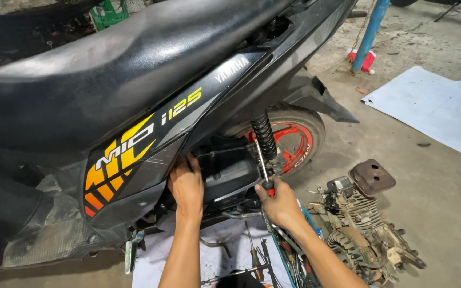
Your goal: Removing the air filter cover and air filter from a motorcycle using a screwdriver
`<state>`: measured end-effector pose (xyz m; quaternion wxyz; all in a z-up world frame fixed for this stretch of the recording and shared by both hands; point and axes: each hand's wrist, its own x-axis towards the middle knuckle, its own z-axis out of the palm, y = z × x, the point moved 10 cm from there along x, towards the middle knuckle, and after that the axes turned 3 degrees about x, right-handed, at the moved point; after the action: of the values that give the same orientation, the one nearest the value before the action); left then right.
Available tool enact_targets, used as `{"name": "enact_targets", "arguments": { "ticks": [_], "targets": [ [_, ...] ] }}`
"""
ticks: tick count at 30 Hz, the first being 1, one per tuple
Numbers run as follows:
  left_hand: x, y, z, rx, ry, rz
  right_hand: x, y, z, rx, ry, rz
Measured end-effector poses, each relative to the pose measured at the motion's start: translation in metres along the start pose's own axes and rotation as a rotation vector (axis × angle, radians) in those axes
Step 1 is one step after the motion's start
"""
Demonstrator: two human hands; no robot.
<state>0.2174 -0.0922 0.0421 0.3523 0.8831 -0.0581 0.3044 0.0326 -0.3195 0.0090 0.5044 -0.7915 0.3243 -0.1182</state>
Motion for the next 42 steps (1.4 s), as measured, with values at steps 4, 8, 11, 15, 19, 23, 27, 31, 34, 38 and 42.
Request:
{"name": "enact_targets", "arguments": {
  "ticks": [4,8,11,15,19,23,27,31,34,38,42],
  "targets": [
    [-0.01,0.04,-0.05,-0.462,-0.196,-0.234,0.001,0.005,0.008,0.13,-0.023,0.043],
    [-0.034,0.017,-0.02,-1.106,-0.279,-0.713,0.003,0.003,0.013,0.147,-0.035,0.031],
    [-0.046,0.003,0.004,-1.285,-0.329,-0.85,0.005,0.007,0.018,0.15,-0.052,0.021],
    [-0.041,0.015,-0.035,-1.09,-0.241,-0.793,0.005,0.004,0.011,0.109,0.006,0.038],
    [-0.005,0.011,0.016,-0.355,-0.301,-0.223,0.018,0.006,-0.006,0.113,0.118,0.055],
    [-0.012,0.026,0.024,0.151,-0.116,0.068,0.044,0.006,-0.01,0.129,0.218,-0.033],
    [-0.013,0.029,0.033,0.289,0.081,0.162,0.062,-0.002,-0.012,0.089,0.3,-0.111],
    [-0.009,0.038,0.024,0.284,0.111,0.161,0.063,-0.026,-0.006,0.054,0.31,-0.147],
    [-0.008,0.029,0.043,0.323,-0.07,0.119,0.065,-0.035,-0.002,0.019,0.317,-0.115],
    [-0.002,0.038,0.041,0.315,-0.222,0.117,0.078,-0.028,0.004,-0.02,0.337,-0.033],
    [-0.004,0.024,0.058,0.289,-0.343,0.064,0.079,-0.033,0.004,-0.089,0.316,-0.002]
  ]
}}
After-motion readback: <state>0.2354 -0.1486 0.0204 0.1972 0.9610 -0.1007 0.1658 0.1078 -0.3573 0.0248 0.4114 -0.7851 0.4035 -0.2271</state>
